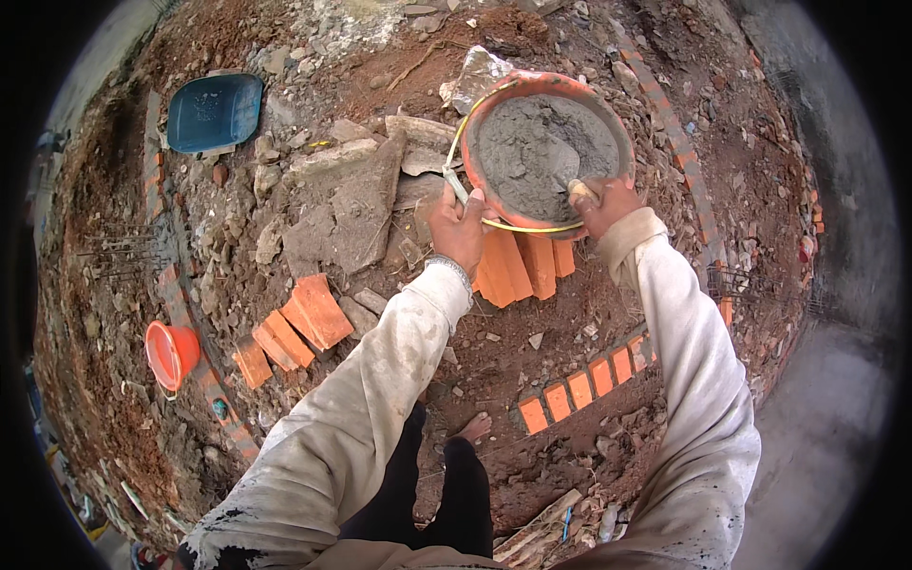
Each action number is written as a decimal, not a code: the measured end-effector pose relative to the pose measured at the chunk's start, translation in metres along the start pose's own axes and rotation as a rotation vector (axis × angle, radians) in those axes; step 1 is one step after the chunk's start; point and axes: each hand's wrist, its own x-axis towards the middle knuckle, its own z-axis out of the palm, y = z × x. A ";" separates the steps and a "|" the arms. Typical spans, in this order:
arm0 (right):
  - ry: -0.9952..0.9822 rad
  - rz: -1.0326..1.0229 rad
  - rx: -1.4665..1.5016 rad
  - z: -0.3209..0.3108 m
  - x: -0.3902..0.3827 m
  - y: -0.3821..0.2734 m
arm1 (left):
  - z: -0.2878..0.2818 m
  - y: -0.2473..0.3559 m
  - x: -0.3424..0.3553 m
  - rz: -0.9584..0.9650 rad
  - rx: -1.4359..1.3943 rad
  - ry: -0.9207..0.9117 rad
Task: The person is laying bricks in a straight line on the ground. They use a trowel to scoop mortar from a red basin and spread it between the bricks, then place each brick and tap it into position.
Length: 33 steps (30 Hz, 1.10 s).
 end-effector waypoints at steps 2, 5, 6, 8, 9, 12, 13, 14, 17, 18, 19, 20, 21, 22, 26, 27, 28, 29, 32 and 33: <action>-0.071 0.265 0.362 0.014 0.010 -0.022 | 0.002 0.000 -0.004 -0.026 0.013 -0.006; -0.122 0.476 0.811 0.019 0.007 -0.023 | 0.002 0.003 -0.007 -0.084 0.025 -0.023; -0.127 0.514 0.946 0.020 0.002 -0.021 | -0.002 0.005 -0.007 -0.125 0.029 -0.032; -0.069 0.518 1.099 0.018 -0.008 -0.018 | -0.002 0.013 -0.007 -0.169 0.028 -0.053; -0.038 0.519 1.177 0.016 -0.014 -0.016 | -0.002 0.013 -0.008 -0.169 0.029 -0.042; 0.069 0.372 1.104 0.005 -0.032 -0.011 | -0.003 0.017 -0.010 -0.179 0.057 -0.003; 0.116 0.319 1.038 0.000 -0.038 -0.007 | -0.004 0.018 -0.010 -0.178 0.078 -0.004; 0.174 0.276 1.008 -0.004 -0.044 -0.005 | -0.005 0.017 -0.009 -0.178 0.099 -0.007; 0.120 0.279 1.076 -0.023 -0.057 0.011 | -0.004 0.016 -0.007 -0.178 0.149 -0.021; 0.090 0.314 1.139 -0.027 -0.067 0.015 | -0.006 0.012 -0.004 -0.152 0.146 -0.036; 0.099 0.300 1.142 -0.028 -0.081 0.026 | -0.005 0.013 -0.003 -0.130 0.148 -0.051; 0.112 0.293 1.146 -0.028 -0.098 0.040 | -0.004 0.014 -0.003 -0.141 0.203 -0.047; 0.128 0.289 1.153 -0.026 -0.116 0.054 | -0.002 0.017 0.000 -0.151 0.263 -0.047; 0.218 0.268 1.189 -0.017 -0.139 0.066 | 0.001 0.017 -0.003 -0.139 0.307 -0.017; 0.262 0.401 1.282 0.016 -0.253 0.121 | 0.012 0.020 -0.006 -0.161 0.348 0.034; 0.293 0.433 1.268 0.031 -0.281 0.134 | 0.013 0.019 -0.007 -0.170 0.380 0.075; 0.347 0.444 1.146 0.050 -0.310 0.152 | 0.003 0.016 -0.002 -0.195 0.358 0.060; 0.385 0.454 1.024 0.074 -0.336 0.168 | -0.002 0.013 -0.001 -0.212 0.329 0.091; 0.409 0.800 1.041 0.155 -0.410 0.222 | -0.018 0.016 0.015 -0.215 0.299 0.112; 0.428 0.899 1.018 0.190 -0.431 0.243 | -0.015 0.011 0.016 -0.236 0.287 0.143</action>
